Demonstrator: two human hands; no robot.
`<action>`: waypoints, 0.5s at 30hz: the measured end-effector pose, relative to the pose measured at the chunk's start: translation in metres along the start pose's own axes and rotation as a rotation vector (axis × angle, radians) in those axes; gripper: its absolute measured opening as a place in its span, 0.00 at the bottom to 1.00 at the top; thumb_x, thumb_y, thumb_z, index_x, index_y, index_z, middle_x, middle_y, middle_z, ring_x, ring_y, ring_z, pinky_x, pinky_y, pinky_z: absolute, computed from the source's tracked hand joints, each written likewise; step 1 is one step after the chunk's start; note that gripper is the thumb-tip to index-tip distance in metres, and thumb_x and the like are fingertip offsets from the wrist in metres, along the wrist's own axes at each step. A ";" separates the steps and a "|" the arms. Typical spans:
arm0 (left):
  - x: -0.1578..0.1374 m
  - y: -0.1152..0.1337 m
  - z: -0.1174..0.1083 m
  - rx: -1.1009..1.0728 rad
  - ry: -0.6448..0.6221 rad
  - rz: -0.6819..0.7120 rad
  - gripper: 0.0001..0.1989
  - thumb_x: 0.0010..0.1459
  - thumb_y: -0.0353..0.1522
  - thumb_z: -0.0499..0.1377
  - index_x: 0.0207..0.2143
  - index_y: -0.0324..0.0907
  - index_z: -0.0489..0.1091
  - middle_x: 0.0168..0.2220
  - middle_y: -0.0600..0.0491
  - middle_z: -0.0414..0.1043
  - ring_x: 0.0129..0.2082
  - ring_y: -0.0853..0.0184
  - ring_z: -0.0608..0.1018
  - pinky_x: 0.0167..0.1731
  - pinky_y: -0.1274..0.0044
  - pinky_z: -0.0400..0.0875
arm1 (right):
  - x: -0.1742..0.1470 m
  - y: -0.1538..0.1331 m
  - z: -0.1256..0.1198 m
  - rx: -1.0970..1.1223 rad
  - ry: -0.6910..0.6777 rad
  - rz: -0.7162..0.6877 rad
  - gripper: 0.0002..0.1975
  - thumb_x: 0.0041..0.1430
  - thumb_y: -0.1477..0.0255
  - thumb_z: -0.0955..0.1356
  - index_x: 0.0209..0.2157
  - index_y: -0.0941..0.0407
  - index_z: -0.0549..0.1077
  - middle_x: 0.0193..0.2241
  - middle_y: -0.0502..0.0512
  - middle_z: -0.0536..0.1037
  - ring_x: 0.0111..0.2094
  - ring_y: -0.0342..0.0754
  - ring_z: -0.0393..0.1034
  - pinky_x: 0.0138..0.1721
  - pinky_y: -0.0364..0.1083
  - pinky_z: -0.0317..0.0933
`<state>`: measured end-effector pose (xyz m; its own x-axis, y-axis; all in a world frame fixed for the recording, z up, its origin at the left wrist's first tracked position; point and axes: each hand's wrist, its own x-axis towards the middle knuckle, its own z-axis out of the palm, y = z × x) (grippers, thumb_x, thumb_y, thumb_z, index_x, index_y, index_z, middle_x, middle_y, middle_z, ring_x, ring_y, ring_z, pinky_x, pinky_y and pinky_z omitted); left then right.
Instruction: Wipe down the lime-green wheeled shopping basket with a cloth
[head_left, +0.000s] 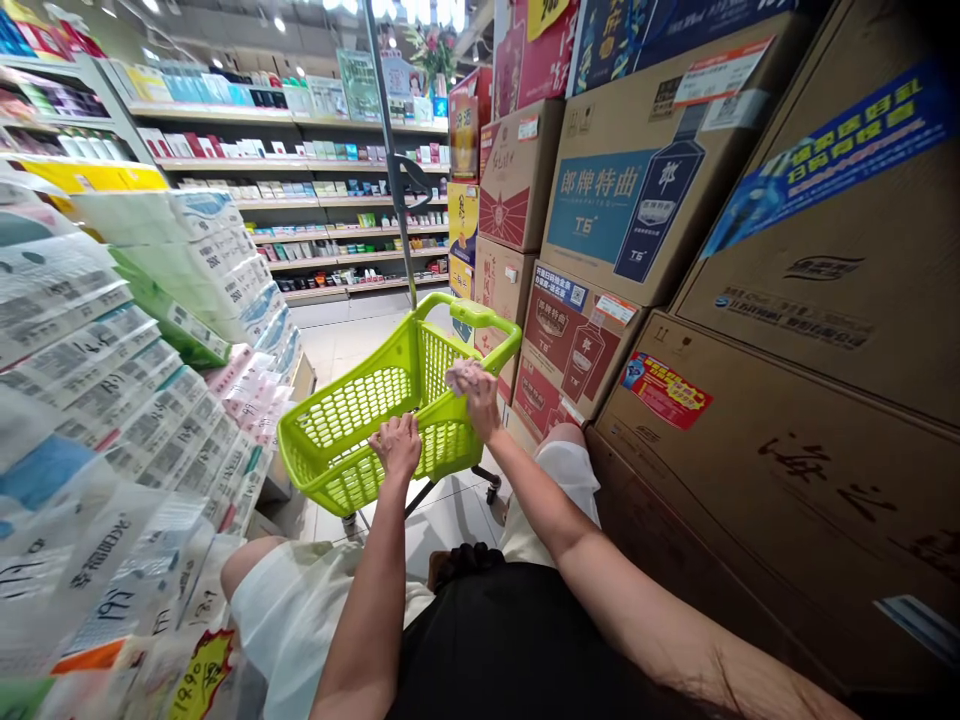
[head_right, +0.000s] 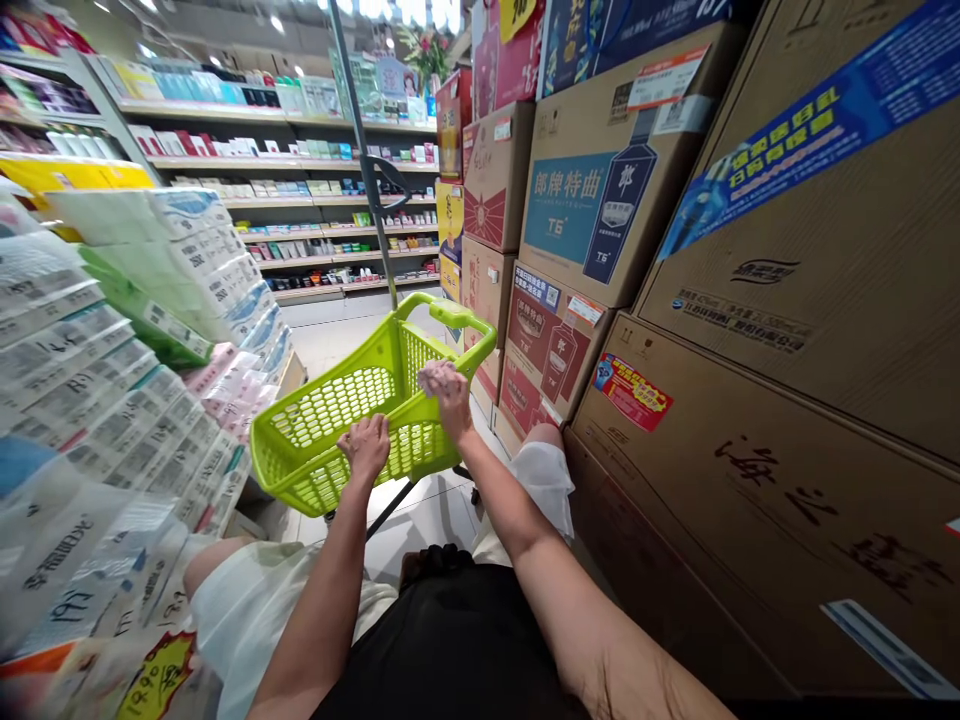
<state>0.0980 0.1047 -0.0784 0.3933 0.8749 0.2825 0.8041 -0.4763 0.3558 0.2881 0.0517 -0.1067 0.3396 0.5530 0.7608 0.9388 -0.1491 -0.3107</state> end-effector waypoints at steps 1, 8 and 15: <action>0.000 0.000 0.001 -0.002 0.004 -0.006 0.20 0.70 0.40 0.42 0.46 0.48 0.73 0.46 0.47 0.75 0.51 0.56 0.70 0.54 0.60 0.54 | 0.007 0.004 -0.005 0.000 0.032 0.073 0.24 0.66 0.83 0.60 0.58 0.52 0.74 0.60 0.63 0.68 0.61 0.56 0.57 0.61 0.58 0.60; -0.003 0.007 -0.001 -0.024 -0.020 0.001 0.20 0.69 0.38 0.44 0.52 0.48 0.73 0.49 0.45 0.75 0.53 0.55 0.70 0.56 0.60 0.54 | 0.014 -0.021 -0.005 0.049 -0.102 -0.056 0.25 0.60 0.85 0.63 0.55 0.53 0.76 0.59 0.60 0.68 0.55 0.56 0.60 0.56 0.56 0.65; -0.012 -0.029 -0.014 -0.087 0.110 -0.119 0.20 0.68 0.35 0.44 0.46 0.45 0.76 0.51 0.45 0.76 0.54 0.55 0.70 0.60 0.59 0.50 | 0.017 -0.026 -0.016 0.047 -0.051 0.060 0.28 0.58 0.88 0.61 0.55 0.55 0.76 0.56 0.62 0.71 0.54 0.58 0.62 0.53 0.58 0.68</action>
<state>0.0637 0.1071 -0.0795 0.2429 0.9130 0.3278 0.7985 -0.3801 0.4668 0.2701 0.0523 -0.0768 0.3902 0.5857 0.7104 0.9128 -0.1449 -0.3819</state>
